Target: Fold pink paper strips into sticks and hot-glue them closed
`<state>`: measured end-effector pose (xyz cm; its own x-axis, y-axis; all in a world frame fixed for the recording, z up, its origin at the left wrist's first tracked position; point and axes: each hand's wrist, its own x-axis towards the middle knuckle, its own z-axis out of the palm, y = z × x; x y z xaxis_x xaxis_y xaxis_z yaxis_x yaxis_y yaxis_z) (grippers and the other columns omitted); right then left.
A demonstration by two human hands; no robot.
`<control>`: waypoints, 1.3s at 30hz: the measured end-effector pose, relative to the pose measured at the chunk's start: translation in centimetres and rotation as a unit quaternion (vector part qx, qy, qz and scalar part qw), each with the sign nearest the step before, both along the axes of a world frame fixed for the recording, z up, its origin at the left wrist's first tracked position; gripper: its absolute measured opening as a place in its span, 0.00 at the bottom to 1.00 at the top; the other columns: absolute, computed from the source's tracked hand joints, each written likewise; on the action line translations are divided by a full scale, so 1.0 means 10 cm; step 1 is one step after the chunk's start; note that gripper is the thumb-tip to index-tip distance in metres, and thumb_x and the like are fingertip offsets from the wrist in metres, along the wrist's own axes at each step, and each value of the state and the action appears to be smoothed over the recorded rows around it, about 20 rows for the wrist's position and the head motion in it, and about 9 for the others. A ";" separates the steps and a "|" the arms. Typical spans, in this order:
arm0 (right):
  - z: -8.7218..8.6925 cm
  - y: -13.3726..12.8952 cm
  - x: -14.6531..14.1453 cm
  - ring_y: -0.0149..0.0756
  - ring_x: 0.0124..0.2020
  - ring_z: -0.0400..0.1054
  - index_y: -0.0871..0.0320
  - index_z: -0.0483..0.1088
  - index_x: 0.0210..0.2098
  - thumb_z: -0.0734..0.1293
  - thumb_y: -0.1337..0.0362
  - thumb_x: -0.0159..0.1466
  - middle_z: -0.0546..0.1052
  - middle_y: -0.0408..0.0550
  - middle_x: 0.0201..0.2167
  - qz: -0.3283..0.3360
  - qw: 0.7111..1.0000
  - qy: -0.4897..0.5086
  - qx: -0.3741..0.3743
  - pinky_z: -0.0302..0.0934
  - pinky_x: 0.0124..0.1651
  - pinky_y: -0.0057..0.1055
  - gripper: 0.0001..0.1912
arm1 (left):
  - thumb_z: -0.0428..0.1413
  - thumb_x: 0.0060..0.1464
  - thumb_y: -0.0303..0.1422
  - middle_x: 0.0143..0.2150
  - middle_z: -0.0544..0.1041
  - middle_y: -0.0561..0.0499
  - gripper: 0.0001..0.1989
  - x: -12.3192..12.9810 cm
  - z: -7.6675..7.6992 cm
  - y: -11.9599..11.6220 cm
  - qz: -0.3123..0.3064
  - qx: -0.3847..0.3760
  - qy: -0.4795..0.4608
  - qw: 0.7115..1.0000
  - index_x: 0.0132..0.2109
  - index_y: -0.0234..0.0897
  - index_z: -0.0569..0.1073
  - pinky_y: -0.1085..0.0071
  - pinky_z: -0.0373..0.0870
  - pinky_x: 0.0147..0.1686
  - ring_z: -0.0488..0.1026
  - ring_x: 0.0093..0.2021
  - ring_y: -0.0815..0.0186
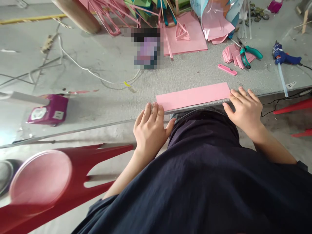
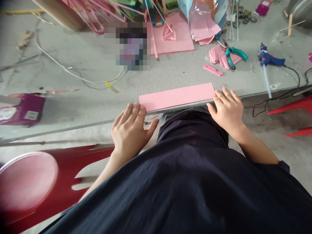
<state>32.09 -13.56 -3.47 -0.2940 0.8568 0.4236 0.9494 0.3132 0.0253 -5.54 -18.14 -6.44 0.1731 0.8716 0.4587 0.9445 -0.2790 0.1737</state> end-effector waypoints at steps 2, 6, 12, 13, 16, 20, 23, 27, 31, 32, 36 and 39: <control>0.02 -0.01 0.03 0.65 0.75 0.74 0.64 0.84 0.63 0.65 0.54 0.81 0.85 0.64 0.66 0.002 1.000 -0.007 0.002 0.60 0.79 0.64 0.24 | 0.63 0.73 0.48 0.75 0.77 0.25 0.32 0.08 0.00 0.03 -0.001 0.002 -0.006 1.000 0.74 0.32 0.76 0.32 0.67 0.77 0.71 0.79 0.30; 0.07 -0.01 -0.02 0.67 0.77 0.70 0.65 0.84 0.62 0.66 0.56 0.81 0.81 0.66 0.71 0.006 1.000 -0.014 0.014 0.57 0.79 0.66 0.23 | 0.60 0.76 0.41 0.76 0.77 0.29 0.25 0.36 -0.02 0.14 -0.035 0.047 0.014 0.998 0.72 0.36 0.77 0.35 0.67 0.77 0.73 0.78 0.36; 0.05 0.08 -0.26 0.53 0.64 0.76 0.54 0.86 0.50 0.66 0.62 0.81 0.86 0.56 0.63 0.093 0.995 0.015 0.023 0.58 0.72 0.56 0.14 | 0.57 0.77 0.30 0.51 0.90 0.41 0.11 0.69 0.04 0.36 -0.059 0.141 0.027 0.988 0.53 0.43 0.86 0.53 0.77 0.54 0.85 0.51 0.51; 0.04 0.10 -0.31 0.51 0.61 0.77 0.53 0.85 0.49 0.65 0.63 0.81 0.87 0.55 0.60 0.108 0.993 0.022 0.029 0.58 0.71 0.54 0.14 | 0.57 0.76 0.30 0.45 0.89 0.43 0.11 0.69 0.06 0.39 -0.055 0.140 0.022 0.988 0.49 0.44 0.86 0.54 0.75 0.50 0.83 0.45 0.53; -0.01 0.15 -0.42 0.47 0.53 0.75 0.53 0.84 0.42 0.65 0.64 0.82 0.87 0.52 0.51 0.137 0.987 0.043 0.069 0.57 0.64 0.49 0.16 | 0.57 0.76 0.31 0.37 0.84 0.46 0.15 0.65 0.13 0.45 -0.062 0.106 0.001 0.992 0.40 0.45 0.85 0.57 0.69 0.44 0.77 0.38 0.55; -0.04 0.21 -0.47 0.43 0.43 0.71 0.54 0.81 0.36 0.64 0.65 0.82 0.83 0.48 0.38 0.158 0.980 0.065 0.099 0.56 0.57 0.45 0.19 | 0.57 0.76 0.32 0.38 0.84 0.45 0.15 0.55 0.22 0.49 -0.087 0.035 -0.032 0.995 0.40 0.44 0.85 0.57 0.69 0.43 0.78 0.41 0.53; -0.04 0.25 -0.48 0.45 0.45 0.70 0.54 0.81 0.39 0.63 0.66 0.81 0.82 0.50 0.39 0.142 0.986 0.078 0.038 0.54 0.56 0.45 0.17 | 0.59 0.73 0.31 0.40 0.85 0.44 0.11 0.49 0.30 0.53 -0.087 -0.022 -0.064 0.994 0.41 0.44 0.85 0.55 0.72 0.47 0.81 0.44 0.51; -0.04 0.29 -0.55 0.52 0.51 0.69 0.56 0.80 0.42 0.62 0.64 0.80 0.81 0.56 0.44 0.100 0.991 0.088 -0.016 0.55 0.55 0.47 0.15 | 0.58 0.71 0.32 0.40 0.85 0.45 0.09 0.49 0.37 0.58 -0.052 -0.087 -0.082 0.991 0.41 0.43 0.82 0.53 0.74 0.50 0.82 0.44 0.50; -0.03 0.30 -0.65 0.55 0.52 0.70 0.56 0.79 0.43 0.60 0.63 0.80 0.81 0.60 0.46 0.048 0.996 0.078 -0.012 0.57 0.54 0.48 0.16 | 0.56 0.71 0.31 0.42 0.84 0.43 0.09 0.54 0.36 0.58 -0.032 -0.087 -0.080 0.993 0.43 0.43 0.80 0.53 0.74 0.48 0.79 0.44 0.50; -0.03 0.30 -0.66 0.56 0.52 0.70 0.56 0.79 0.43 0.60 0.63 0.80 0.81 0.60 0.46 0.041 0.996 0.077 -0.011 0.58 0.55 0.49 0.16 | 0.56 0.71 0.31 0.43 0.83 0.42 0.08 0.55 0.34 0.58 -0.029 -0.078 -0.081 0.993 0.43 0.43 0.80 0.53 0.74 0.48 0.79 0.44 0.50; 0.01 0.28 -0.69 0.55 0.52 0.71 0.55 0.82 0.46 0.61 0.65 0.80 0.81 0.59 0.47 0.061 0.994 0.085 -0.020 0.61 0.54 0.49 0.16 | 0.58 0.69 0.32 0.44 0.82 0.42 0.06 0.56 0.28 0.58 -0.017 -0.042 -0.093 0.995 0.42 0.45 0.80 0.50 0.74 0.50 0.77 0.46 0.48; 0.02 0.27 -0.71 0.53 0.56 0.74 0.53 0.85 0.52 0.59 0.71 0.80 0.84 0.57 0.52 0.123 0.987 0.090 -0.045 0.66 0.60 0.50 0.21 | 0.58 0.69 0.33 0.45 0.83 0.42 0.06 0.58 0.25 0.57 -0.009 -0.032 -0.097 0.995 0.41 0.45 0.80 0.48 0.74 0.53 0.77 0.48 0.47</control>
